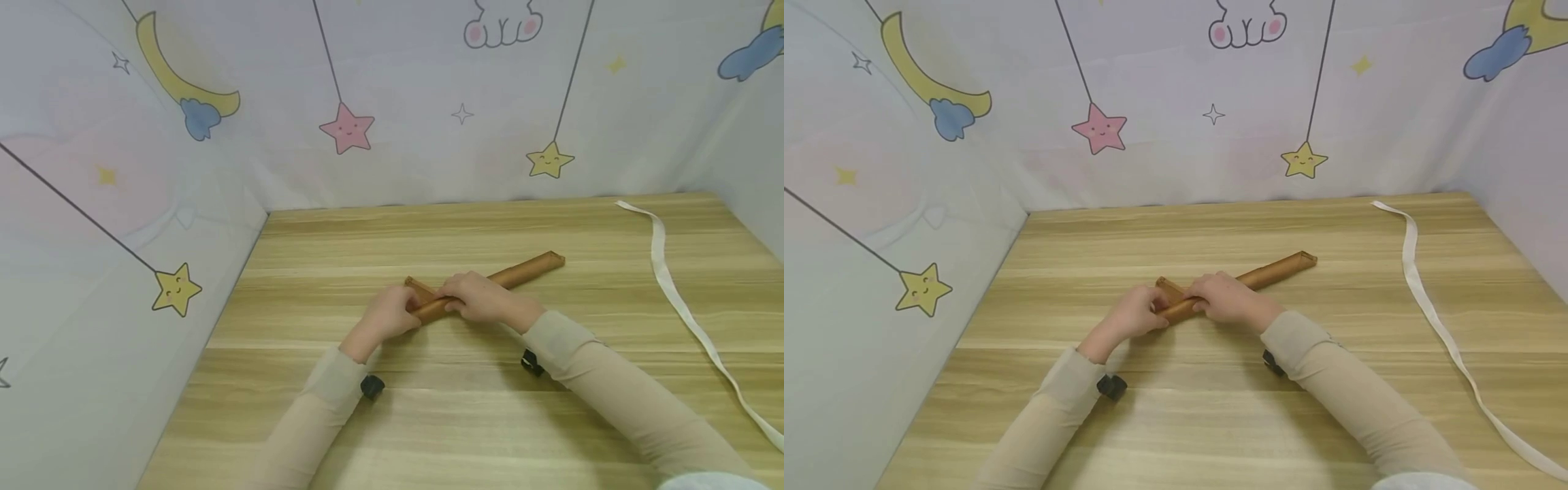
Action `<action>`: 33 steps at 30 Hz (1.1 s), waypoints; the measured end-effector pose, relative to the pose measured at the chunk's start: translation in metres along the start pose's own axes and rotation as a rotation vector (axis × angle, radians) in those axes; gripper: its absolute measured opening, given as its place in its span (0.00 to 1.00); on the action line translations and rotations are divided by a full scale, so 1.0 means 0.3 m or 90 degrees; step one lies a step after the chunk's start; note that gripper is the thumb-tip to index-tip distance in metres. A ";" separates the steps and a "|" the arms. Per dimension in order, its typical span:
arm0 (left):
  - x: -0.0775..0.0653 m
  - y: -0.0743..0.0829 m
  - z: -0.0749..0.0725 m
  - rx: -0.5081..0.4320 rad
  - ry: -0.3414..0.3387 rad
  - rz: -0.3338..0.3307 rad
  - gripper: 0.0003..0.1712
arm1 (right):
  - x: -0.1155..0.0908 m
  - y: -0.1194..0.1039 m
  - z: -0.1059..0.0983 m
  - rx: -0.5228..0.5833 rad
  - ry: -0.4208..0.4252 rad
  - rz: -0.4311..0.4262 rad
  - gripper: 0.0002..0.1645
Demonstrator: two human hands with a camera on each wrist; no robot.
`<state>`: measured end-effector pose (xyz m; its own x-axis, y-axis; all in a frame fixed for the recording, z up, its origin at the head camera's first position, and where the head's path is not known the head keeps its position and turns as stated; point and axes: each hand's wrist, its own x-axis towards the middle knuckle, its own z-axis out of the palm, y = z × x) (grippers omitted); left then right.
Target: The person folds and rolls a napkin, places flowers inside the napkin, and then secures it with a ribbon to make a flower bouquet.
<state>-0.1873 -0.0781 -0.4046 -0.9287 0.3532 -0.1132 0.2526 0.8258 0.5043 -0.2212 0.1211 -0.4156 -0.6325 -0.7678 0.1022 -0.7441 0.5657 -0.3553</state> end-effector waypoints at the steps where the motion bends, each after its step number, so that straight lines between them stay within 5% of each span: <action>1: 0.001 -0.002 0.000 0.002 0.000 0.003 0.12 | 0.000 0.001 0.000 0.001 0.001 0.001 0.14; 10: 0.003 -0.013 -0.011 -0.048 -0.041 -0.013 0.11 | 0.005 0.000 0.001 -0.019 0.024 -0.039 0.16; 25: -0.010 -0.010 -0.002 -0.017 0.006 -0.003 0.11 | 0.003 -0.013 0.000 -0.024 0.024 -0.031 0.12; 33: -0.002 -0.023 -0.006 -0.056 -0.032 0.007 0.07 | 0.006 -0.012 0.001 -0.024 0.033 -0.056 0.15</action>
<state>-0.1890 -0.0848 -0.4065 -0.9109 0.3848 -0.1487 0.2353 0.7808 0.5788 -0.2195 0.1174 -0.4145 -0.5743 -0.7986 0.1800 -0.8040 0.5090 -0.3074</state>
